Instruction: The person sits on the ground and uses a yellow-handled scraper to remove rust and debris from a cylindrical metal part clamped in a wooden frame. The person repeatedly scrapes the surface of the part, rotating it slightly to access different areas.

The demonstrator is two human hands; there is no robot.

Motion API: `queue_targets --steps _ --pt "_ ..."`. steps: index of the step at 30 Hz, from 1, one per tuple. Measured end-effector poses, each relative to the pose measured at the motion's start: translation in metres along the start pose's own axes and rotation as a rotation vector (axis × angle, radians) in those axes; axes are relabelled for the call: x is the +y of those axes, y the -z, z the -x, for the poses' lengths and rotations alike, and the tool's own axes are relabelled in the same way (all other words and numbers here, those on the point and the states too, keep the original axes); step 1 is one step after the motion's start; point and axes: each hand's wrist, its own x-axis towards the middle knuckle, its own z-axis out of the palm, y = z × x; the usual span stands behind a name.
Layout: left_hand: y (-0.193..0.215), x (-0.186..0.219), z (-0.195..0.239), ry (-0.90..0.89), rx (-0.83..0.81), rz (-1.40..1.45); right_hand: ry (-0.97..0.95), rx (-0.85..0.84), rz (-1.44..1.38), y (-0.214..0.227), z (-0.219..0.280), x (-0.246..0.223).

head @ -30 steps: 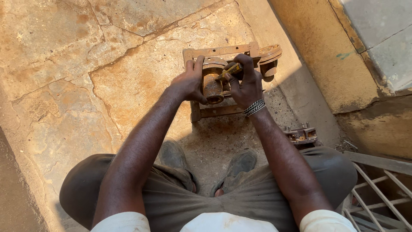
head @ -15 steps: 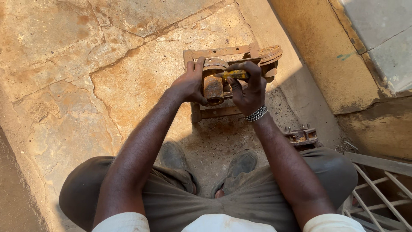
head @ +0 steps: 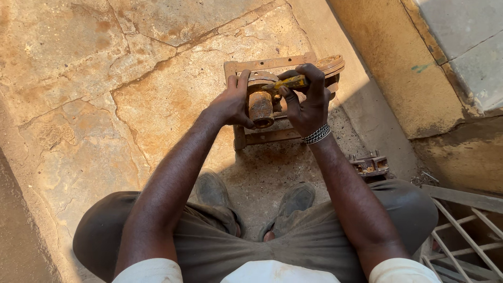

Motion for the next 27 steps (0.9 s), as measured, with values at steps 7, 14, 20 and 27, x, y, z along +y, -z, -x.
queue_targets --steps 7,14,20,27 --pt "0.005 0.003 0.001 -0.019 0.023 -0.058 -0.071 -0.093 0.012 0.005 -0.010 -0.001" --pt "0.008 0.006 0.000 -0.048 0.045 -0.080 -0.029 -0.117 0.057 -0.003 -0.014 0.000" --pt "0.005 0.007 0.002 0.016 0.009 -0.066 0.012 -0.041 0.074 -0.003 -0.006 -0.003" --pt "0.005 0.008 0.000 -0.003 0.003 -0.054 0.056 -0.009 0.075 -0.004 -0.006 -0.004"
